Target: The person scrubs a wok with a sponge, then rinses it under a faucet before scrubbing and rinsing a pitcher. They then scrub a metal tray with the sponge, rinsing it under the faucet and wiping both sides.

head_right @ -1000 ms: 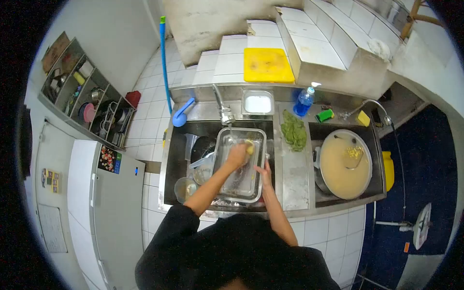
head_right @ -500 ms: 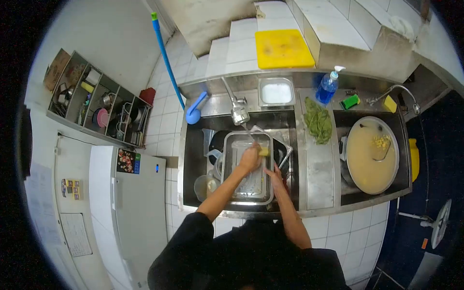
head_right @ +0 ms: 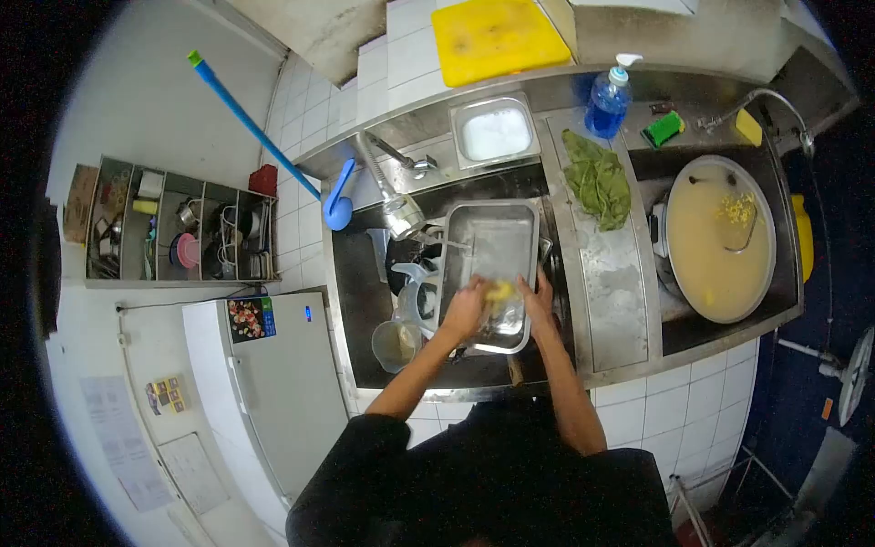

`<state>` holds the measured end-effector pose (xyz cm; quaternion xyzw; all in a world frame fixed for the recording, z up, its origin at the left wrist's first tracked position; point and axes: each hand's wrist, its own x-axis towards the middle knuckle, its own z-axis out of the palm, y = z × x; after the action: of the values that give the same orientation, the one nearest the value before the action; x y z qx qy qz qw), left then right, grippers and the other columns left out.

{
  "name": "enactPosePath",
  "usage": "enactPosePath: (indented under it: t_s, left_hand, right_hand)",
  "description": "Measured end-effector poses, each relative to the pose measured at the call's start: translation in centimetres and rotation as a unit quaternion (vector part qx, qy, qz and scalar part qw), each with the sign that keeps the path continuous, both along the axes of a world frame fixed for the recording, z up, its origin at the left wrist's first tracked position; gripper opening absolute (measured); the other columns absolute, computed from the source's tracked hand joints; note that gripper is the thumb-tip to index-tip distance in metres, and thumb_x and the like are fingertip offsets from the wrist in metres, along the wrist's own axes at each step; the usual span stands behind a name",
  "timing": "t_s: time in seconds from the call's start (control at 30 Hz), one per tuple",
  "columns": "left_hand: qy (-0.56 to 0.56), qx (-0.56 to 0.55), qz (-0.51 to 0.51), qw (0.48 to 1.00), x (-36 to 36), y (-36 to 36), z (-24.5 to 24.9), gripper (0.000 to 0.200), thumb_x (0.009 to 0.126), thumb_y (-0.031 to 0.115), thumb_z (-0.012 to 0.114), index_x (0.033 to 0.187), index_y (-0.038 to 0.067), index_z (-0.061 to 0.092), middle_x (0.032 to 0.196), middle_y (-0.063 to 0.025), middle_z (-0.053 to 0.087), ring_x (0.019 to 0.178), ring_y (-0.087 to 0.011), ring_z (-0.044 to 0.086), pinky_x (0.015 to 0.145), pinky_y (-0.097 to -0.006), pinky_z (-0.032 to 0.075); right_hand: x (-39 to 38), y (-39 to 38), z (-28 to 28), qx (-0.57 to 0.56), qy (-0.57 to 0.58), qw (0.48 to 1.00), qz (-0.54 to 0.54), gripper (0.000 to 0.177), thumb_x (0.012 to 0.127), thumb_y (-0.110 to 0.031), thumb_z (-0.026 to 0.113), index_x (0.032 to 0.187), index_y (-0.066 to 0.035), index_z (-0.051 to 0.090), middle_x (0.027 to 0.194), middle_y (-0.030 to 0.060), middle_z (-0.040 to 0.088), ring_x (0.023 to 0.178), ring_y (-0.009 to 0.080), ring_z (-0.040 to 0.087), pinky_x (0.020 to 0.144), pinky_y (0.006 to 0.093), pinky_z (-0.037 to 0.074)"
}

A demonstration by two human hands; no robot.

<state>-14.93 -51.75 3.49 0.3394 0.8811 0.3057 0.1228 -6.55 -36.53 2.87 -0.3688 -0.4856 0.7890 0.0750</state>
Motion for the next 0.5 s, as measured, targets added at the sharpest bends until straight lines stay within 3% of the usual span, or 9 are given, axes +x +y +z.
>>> enactPosePath:
  t_s: [0.03,0.1,0.13,0.23,0.3,0.37,0.4,0.47,0.5]
  left_hand:
    - [-0.046,-0.046,-0.038,0.997,0.9,-1.8,0.1,0.030,0.075,0.006,0.065,0.104,0.010,0.062,0.105,-0.0173,0.059,0.085,-0.0399,0.063,0.076,-0.0472,0.053]
    - [-0.021,-0.047,-0.066,0.996,0.3,-3.8,-1.8,0.033,0.075,0.007,0.067,0.107,0.008,0.060,0.106,-0.0186,0.058,0.084,-0.0419,0.062,0.074,-0.0482,0.052]
    - [-0.019,-0.051,0.016,0.998,-0.7,-2.5,-1.2,0.032,0.076,0.007,0.066,0.107,0.007,0.060,0.106,-0.0193,0.058,0.084,-0.0426,0.062,0.074,-0.0487,0.052]
    - [0.053,0.007,0.162,0.985,-4.2,2.5,-2.1,0.028,0.077,0.007,0.065,0.104,0.003,0.059,0.109,-0.0211,0.055,0.088,-0.0435,0.060,0.071,-0.0494,0.050]
    - [0.085,0.086,0.120,0.985,-4.0,4.7,-1.7,0.030,0.077,0.007,0.065,0.106,0.004,0.060,0.110,-0.0206,0.055,0.089,-0.0425,0.060,0.072,-0.0471,0.051]
    - [-0.030,0.104,0.034,0.994,-2.3,5.1,-1.5,0.031,0.076,0.004,0.063,0.107,0.004,0.060,0.110,-0.0203,0.056,0.091,-0.0407,0.060,0.077,-0.0451,0.052]
    - [-0.003,0.082,-0.028,0.996,-3.4,5.0,-1.9,0.032,0.076,0.004,0.062,0.108,0.007,0.060,0.111,-0.0184,0.056,0.090,-0.0400,0.061,0.081,-0.0446,0.051]
    - [0.080,0.123,-0.032,0.989,-7.6,5.4,-2.5,0.031,0.076,0.008,0.062,0.107,0.008,0.060,0.110,-0.0189,0.057,0.088,-0.0397,0.061,0.079,-0.0463,0.051]
    - [0.138,0.056,0.007,0.989,-10.2,5.4,-3.5,0.028,0.078,0.011,0.061,0.105,0.008,0.059,0.107,-0.0182,0.058,0.088,-0.0403,0.060,0.077,-0.0482,0.050]
  right_hand:
    - [-0.2,0.5,0.9,-0.005,-0.006,1.000,-0.006,0.056,0.088,-0.017,0.066,0.138,-0.006,0.045,0.123,0.0086,0.059,0.110,0.0163,0.054,0.094,0.0295,0.042]
    - [-0.7,0.8,2.1,0.075,0.009,0.996,0.050,0.054,0.089,-0.015,0.064,0.138,-0.004,0.044,0.122,0.0071,0.058,0.107,0.0146,0.054,0.091,0.0287,0.044]
    - [-1.2,0.2,-1.1,0.124,0.104,0.986,0.035,0.054,0.089,-0.014,0.064,0.138,-0.003,0.044,0.122,0.0074,0.058,0.107,0.0142,0.053,0.092,0.0285,0.043]
    - [-2.7,0.6,-1.0,0.130,0.059,0.989,0.045,0.051,0.088,-0.015,0.065,0.135,-0.003,0.047,0.124,0.0081,0.057,0.110,0.0145,0.052,0.095,0.0298,0.042]
    - [-2.7,0.9,-1.6,0.129,0.031,0.990,0.046,0.054,0.088,-0.016,0.065,0.136,-0.004,0.046,0.125,0.0088,0.058,0.112,0.0151,0.052,0.096,0.0305,0.041]
    - [-3.0,1.6,-1.7,0.131,0.005,0.990,0.056,0.056,0.088,-0.019,0.066,0.138,-0.005,0.046,0.123,0.0102,0.059,0.108,0.0148,0.054,0.093,0.0304,0.043]
    - [-3.3,1.7,-1.7,0.139,0.015,0.987,0.073,0.055,0.088,-0.020,0.066,0.137,-0.005,0.046,0.122,0.0102,0.060,0.105,0.0144,0.055,0.091,0.0299,0.045]
    - [-3.2,1.7,-2.3,0.146,0.011,0.984,0.099,0.055,0.088,-0.019,0.066,0.137,-0.005,0.046,0.119,0.0104,0.062,0.101,0.0142,0.057,0.087,0.0294,0.047]
    - [-3.1,1.6,-2.8,0.145,0.001,0.984,0.105,0.055,0.088,-0.019,0.066,0.137,-0.004,0.046,0.117,0.0106,0.063,0.099,0.0144,0.058,0.085,0.0293,0.047]
